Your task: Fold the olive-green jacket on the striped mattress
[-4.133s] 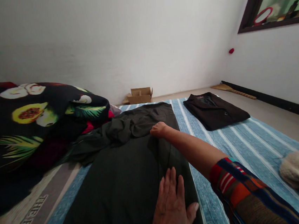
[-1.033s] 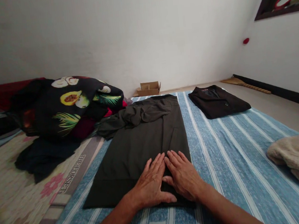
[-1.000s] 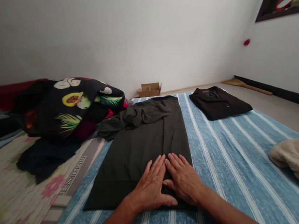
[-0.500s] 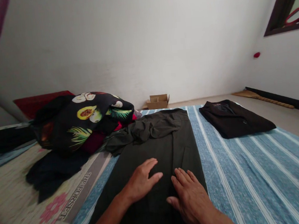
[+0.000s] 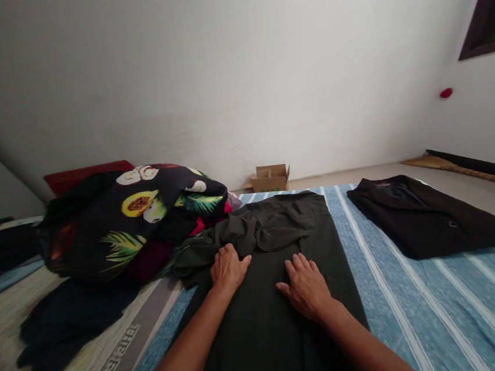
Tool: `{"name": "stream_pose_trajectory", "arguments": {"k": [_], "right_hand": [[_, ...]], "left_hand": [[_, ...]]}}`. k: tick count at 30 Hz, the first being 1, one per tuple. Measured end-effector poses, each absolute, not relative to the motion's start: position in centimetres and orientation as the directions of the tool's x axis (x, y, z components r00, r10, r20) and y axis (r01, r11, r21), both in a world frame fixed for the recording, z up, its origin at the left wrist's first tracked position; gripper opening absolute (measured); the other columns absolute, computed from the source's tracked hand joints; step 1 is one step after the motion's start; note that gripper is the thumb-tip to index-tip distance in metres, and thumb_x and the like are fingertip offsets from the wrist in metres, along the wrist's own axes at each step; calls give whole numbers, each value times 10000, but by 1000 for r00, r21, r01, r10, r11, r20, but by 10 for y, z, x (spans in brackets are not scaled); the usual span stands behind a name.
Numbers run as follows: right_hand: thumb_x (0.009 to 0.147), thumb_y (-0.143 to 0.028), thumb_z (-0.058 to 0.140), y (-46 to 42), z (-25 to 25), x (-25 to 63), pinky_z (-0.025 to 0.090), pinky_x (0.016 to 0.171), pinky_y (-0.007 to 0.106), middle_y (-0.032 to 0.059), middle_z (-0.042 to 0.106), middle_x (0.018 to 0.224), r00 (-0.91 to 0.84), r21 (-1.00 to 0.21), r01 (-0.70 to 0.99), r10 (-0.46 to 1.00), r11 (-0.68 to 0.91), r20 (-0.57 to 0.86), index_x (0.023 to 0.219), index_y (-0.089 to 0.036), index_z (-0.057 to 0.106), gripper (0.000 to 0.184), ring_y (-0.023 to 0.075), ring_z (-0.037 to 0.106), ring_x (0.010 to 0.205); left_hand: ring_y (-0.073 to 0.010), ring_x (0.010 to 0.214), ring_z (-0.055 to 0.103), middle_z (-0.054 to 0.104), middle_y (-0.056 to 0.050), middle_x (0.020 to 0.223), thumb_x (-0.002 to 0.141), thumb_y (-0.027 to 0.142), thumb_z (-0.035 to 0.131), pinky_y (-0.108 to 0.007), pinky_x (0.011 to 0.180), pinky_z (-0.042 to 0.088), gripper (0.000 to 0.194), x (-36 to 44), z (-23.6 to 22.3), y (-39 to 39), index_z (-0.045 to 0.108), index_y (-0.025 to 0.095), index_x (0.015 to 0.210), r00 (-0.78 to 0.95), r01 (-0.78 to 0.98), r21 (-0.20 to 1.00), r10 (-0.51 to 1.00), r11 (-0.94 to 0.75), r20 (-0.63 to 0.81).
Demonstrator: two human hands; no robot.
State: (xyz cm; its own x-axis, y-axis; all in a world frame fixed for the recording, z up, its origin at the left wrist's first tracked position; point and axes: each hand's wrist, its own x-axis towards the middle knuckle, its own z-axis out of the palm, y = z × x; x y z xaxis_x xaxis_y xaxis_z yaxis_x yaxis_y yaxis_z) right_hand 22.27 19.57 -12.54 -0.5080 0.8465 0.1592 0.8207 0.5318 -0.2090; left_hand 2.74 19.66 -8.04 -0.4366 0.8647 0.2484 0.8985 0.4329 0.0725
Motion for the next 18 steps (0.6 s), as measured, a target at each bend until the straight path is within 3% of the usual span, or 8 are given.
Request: {"name": "stream_pose_trajectory", "arguments": {"k": [4, 7, 10, 14, 18], "right_hand": [[890, -555, 294, 194, -141, 218, 279, 1035, 487, 175, 390, 1395, -502, -195, 819, 838, 540, 213, 1311, -129, 471, 624, 319, 301, 1313], [889, -553, 298, 194, -144, 218, 285, 1032, 491, 174, 401, 1388, -494, -201, 818, 837, 539, 236, 1301, -133, 487, 618, 317, 319, 1304], [888, -547, 306, 194, -144, 218, 293, 1029, 495, 172, 402, 1388, -493, -197, 818, 835, 540, 243, 1300, -135, 491, 611, 320, 323, 1302], [888, -543, 307, 195, -144, 218, 295, 1034, 495, 165, 404, 1388, -494, -204, 816, 836, 541, 239, 1301, -142, 492, 605, 317, 317, 1305], [886, -541, 311, 194, -143, 218, 286, 1043, 498, 173, 398, 1390, -496, -224, 810, 837, 542, 229, 1300, -131, 494, 611, 323, 309, 1309]], "left_hand": [[-269, 981, 548, 604, -144, 999, 807, 284, 462, -338, 771, 444, 238, 22, -90, 207, 576, 135, 953, -385, 920, 45, 876, 390, 292], [-232, 910, 566, 624, -117, 932, 814, 204, 400, -307, 741, 423, 202, 13, -87, 211, 595, 170, 847, -361, 932, 83, 880, 353, 308], [-177, 751, 559, 617, -58, 772, 819, 243, 400, -258, 674, 392, 185, 2, -79, 213, 566, 192, 757, -425, 899, 291, 812, 327, 401], [-119, 579, 441, 453, 38, 556, 805, 364, 423, -218, 594, 345, 252, -12, -68, 213, 488, 199, 625, -512, 799, 580, 686, 160, 516], [-102, 525, 388, 356, 66, 495, 753, 439, 470, -203, 515, 312, 321, -23, -54, 209, 445, 193, 547, -566, 655, 754, 697, 56, 440]]}}
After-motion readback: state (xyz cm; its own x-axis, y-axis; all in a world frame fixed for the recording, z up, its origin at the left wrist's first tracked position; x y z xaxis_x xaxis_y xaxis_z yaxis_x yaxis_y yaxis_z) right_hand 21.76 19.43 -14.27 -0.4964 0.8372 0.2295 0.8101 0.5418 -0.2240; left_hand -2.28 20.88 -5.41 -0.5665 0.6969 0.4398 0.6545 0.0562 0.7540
